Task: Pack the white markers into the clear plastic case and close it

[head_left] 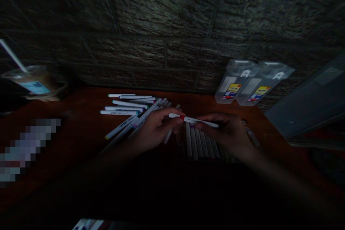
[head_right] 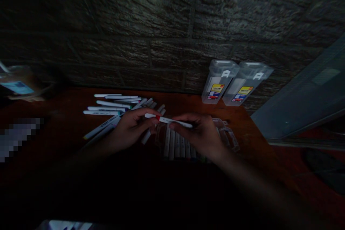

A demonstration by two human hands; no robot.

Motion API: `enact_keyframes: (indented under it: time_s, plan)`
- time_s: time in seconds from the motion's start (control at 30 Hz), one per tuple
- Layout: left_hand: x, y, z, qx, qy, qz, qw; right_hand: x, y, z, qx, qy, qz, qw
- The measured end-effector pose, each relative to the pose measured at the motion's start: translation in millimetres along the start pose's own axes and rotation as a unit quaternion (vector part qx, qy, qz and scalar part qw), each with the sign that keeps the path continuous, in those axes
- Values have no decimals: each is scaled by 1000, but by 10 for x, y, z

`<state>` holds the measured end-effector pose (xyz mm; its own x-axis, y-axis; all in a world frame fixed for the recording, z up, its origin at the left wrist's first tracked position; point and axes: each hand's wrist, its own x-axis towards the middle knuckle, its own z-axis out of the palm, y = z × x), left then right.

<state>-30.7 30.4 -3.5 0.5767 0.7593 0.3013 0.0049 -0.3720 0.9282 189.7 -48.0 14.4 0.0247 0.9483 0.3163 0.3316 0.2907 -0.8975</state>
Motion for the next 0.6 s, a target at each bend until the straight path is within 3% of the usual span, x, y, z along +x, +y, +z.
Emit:
enact_keyframes:
  time_s: [0.27, 0.4, 0.6]
  plan:
    - [64, 0, -72, 1, 54, -4, 999, 54, 17, -82, 115, 35, 54, 991]
    - [63, -16, -64, -31, 58, -2, 998, 80, 37, -101, 197, 27, 43, 979]
    - [47, 18, -51, -67, 49, 2, 997, 105, 50, -122, 238, 38, 66, 968]
